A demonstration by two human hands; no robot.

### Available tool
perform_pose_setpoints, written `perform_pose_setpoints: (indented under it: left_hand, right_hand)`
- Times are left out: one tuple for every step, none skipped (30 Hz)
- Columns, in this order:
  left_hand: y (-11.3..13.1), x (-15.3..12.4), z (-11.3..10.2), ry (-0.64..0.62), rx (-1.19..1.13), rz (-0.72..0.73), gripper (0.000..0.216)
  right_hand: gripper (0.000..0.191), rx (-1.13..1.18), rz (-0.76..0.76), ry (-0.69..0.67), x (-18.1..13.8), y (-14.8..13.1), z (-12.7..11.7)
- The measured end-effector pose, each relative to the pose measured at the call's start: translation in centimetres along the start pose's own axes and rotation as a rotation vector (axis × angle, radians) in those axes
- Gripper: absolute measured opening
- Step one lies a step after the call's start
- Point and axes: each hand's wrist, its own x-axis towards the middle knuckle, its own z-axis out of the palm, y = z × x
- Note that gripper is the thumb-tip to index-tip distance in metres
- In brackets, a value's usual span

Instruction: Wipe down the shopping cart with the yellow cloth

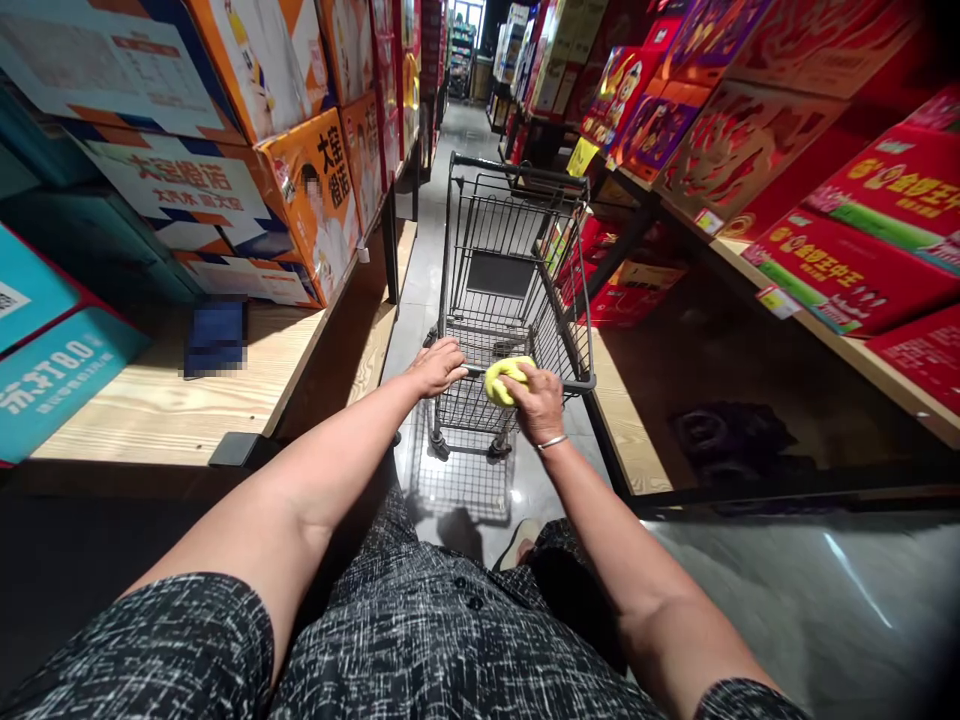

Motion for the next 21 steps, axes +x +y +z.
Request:
perform_pose_setpoints:
  left_hand:
    - [-0.1, 0.0, -0.1, 0.006, -0.008, -0.006, 0.031]
    - [-0.2, 0.1, -0.2, 0.008, -0.013, -0.015, 0.031]
    - [-0.2, 0.2, -0.3, 0.007, -0.014, -0.025, 0.031]
    - [-0.2, 0.3, -0.5, 0.003, -0.008, -0.038, 0.032]
    - [0.0, 0.4, -0.7, -0.004, 0.002, -0.053, 0.033]
    - [0.2, 0.5, -0.9, -0.014, 0.019, -0.067, 0.035]
    - [0.6, 0.7, -1.1, -0.024, 0.046, -0.083, 0.037]
    - [1.0, 0.8, -1.3, -0.031, 0.082, -0.100, 0.039]
    - [1.6, 0.9, -1.4, -0.034, 0.124, -0.112, 0.039]
    - [2.2, 0.9, -1.4, -0.032, 0.168, -0.117, 0.038]
    - [2.8, 0.9, -1.4, -0.028, 0.210, -0.111, 0.036]
    - [3.4, 0.9, -1.3, -0.025, 0.245, -0.091, 0.034]
    - [3.9, 0.8, -1.1, -0.029, 0.270, -0.062, 0.035]
    - [4.3, 0.7, -1.0, -0.039, 0.286, -0.028, 0.038]
    - [4.6, 0.5, -0.8, -0.053, 0.297, 0.004, 0.043]
    - [4.8, 0.3, -0.6, -0.065, 0.307, 0.031, 0.049]
    - [4.9, 0.1, -0.4, -0.076, 0.314, 0.048, 0.056]
    - [4.9, 0.0, -0.3, -0.085, 0.319, 0.055, 0.062]
    - [4.8, -0.1, -0.2, -0.090, 0.322, 0.054, 0.067]
    - [4.6, -0.2, -0.1, -0.094, 0.325, 0.051, 0.070]
    - [4.4, -0.2, -0.1, -0.101, 0.327, 0.047, 0.072]
  right_hand:
    - [0.031, -0.005, 0.030, 0.005, -0.7, 1.7, -0.9]
    - [0.033, -0.009, 0.059, 0.013, -1.4, 3.4, -1.8]
    - [0.035, -0.014, 0.080, 0.020, -2.2, 4.9, -2.7]
    - [0.038, -0.021, 0.096, 0.029, -2.8, 6.3, -3.5]
    - [0.040, -0.031, 0.110, 0.044, -3.4, 7.4, -4.1]
    - [0.044, -0.044, 0.127, 0.069, -3.8, 8.1, -4.5]
    - [0.048, -0.057, 0.146, 0.102, -4.2, 8.5, -4.6]
    - [0.052, -0.069, 0.161, 0.136, -4.4, 8.4, -4.3]
    - [0.054, -0.075, 0.166, 0.167, -4.5, 8.0, -3.8]
    - [0.055, -0.074, 0.155, 0.190, -4.6, 7.4, -3.0]
    - [0.054, -0.066, 0.127, 0.205, -4.5, 6.5, -2.0]
    - [0.051, -0.054, 0.093, 0.212, -4.4, 5.5, -0.8]
    - [0.048, -0.041, 0.059, 0.213, -4.4, 4.5, 0.5]
    - [0.045, -0.029, 0.032, 0.202, -4.5, 3.5, 1.7]
    - [0.043, -0.019, 0.011, 0.176, -4.7, 2.6, 3.0]
    - [0.040, -0.012, -0.003, 0.129, -5.1, 1.8, 4.3]
    - [0.038, -0.007, -0.008, 0.065, -5.6, 1.2, 5.5]
    - [0.036, -0.005, -0.007, -0.013, -6.3, 0.7, 6.6]
    - [0.035, -0.010, 0.001, -0.099, -7.1, 0.4, 7.6]
    - [0.035, -0.021, 0.014, -0.186, -7.9, 0.1, 8.4]
    - [0.036, -0.037, 0.027, -0.266, -8.6, -0.1, 9.2]
